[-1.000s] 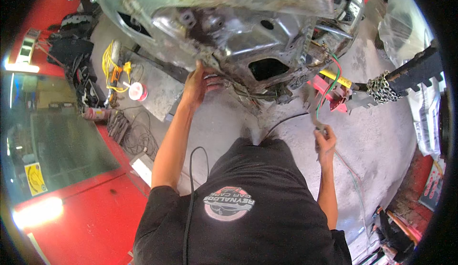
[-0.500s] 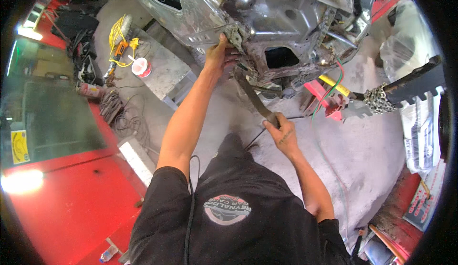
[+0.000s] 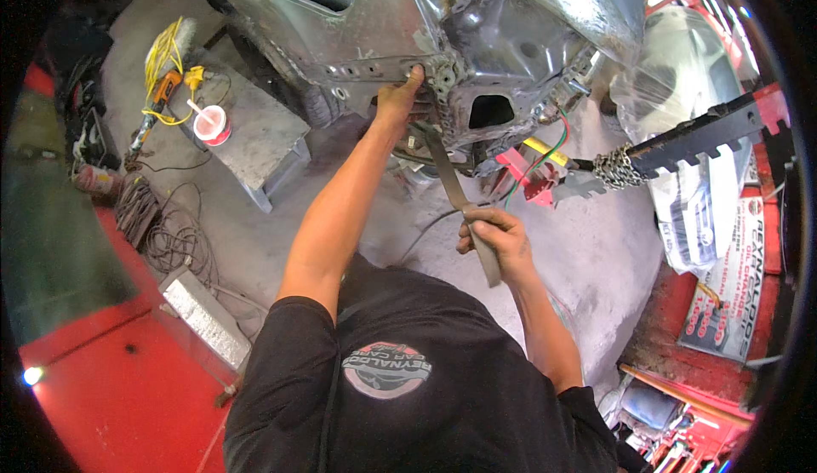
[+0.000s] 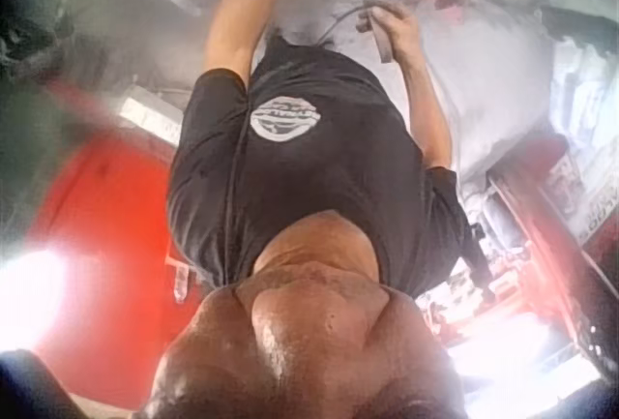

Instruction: The person removes a metal panel from the front of a car, inspects the exposed frame, and repositions the panel. They use a pry bar to adjust the panel alignment and repeatedly check fitment along the edges.

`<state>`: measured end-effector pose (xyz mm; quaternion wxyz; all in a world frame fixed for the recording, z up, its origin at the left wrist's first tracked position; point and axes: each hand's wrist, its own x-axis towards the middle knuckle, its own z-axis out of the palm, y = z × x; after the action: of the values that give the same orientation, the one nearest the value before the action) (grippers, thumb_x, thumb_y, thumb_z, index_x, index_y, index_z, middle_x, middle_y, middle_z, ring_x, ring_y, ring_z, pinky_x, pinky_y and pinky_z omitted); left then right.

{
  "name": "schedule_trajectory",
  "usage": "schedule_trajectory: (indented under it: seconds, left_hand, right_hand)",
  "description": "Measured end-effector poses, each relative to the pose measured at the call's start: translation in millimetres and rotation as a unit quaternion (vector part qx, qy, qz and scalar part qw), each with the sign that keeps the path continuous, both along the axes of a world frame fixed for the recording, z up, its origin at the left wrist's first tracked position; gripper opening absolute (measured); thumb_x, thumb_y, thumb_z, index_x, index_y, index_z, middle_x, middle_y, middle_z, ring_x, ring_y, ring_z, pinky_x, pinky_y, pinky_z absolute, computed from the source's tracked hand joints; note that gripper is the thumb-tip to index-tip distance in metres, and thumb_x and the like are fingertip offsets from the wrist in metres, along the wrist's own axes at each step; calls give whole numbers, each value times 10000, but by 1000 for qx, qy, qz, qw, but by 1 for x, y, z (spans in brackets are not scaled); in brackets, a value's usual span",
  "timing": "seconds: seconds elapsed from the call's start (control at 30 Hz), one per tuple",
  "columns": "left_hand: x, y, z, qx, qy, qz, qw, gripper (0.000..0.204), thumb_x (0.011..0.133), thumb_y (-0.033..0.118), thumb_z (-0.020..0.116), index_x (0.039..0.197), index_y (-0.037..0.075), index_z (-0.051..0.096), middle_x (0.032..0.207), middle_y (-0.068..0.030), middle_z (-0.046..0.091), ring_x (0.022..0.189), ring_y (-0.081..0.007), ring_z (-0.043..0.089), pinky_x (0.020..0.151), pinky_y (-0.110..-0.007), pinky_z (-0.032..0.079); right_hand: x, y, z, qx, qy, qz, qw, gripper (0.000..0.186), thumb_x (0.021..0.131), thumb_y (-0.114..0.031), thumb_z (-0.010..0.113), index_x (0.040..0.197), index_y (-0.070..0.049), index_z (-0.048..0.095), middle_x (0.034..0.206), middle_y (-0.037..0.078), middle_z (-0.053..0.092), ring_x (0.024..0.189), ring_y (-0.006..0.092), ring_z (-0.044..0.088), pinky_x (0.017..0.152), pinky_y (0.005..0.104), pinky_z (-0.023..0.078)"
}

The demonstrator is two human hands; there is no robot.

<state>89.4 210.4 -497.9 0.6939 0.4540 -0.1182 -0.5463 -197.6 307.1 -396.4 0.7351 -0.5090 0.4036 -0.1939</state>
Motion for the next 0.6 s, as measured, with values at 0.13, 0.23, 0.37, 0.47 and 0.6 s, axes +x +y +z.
schedule_trajectory:
  seconds: [0.13, 0.23, 0.37, 0.47, 0.6]
  left_hand:
    - [4, 0, 2, 30, -18, -8, 999, 583, 813, 516, 726, 1058, -3, 626, 925, -120, 666, 758, -274, 660, 623, -416, 518]
    - [10, -4, -8, 32, -8, -12, 999, 549, 813, 487, 738, 1010, -15, 633, 911, -114, 665, 734, -253, 653, 595, -401, 515]
    - [10, -2, -1, 24, -2, 3, 1000, 493, 802, 436, 768, 935, -24, 650, 864, -90, 661, 675, -204, 630, 549, -361, 504]
    - [9, -2, 1, 17, -4, 22, 1000, 494, 797, 430, 774, 940, -28, 659, 863, -83, 663, 693, -202, 623, 550, -351, 492]
    - [11, -1, -1, 38, -35, 50, 997, 508, 787, 424, 785, 953, -43, 671, 869, -81, 669, 714, -187, 609, 569, -335, 474]
  right_hand:
    - [20, 20, 42, -41, -134, -30, 990, 455, 867, -231, 638, 1150, 119, 572, 1010, 246, 651, 871, 367, 665, 828, 504, 530]
    - [35, 30, 72, -204, -104, 14, 973, 378, 861, -162, 630, 1151, 80, 609, 1052, 204, 678, 934, 332, 676, 879, 438, 510]
    - [36, 30, 87, -394, 208, 73, 892, 208, 858, -62, 642, 1051, 10, 670, 975, 140, 699, 870, 242, 670, 808, 389, 517]
    - [41, 22, 113, -478, 232, 64, 845, 162, 815, 5, 641, 965, -5, 700, 926, 101, 694, 842, 179, 640, 779, 333, 493]
    - [32, -12, 145, -509, 50, -79, 855, 180, 902, -112, 577, 987, 19, 665, 1146, 158, 561, 895, 204, 590, 853, 359, 460]
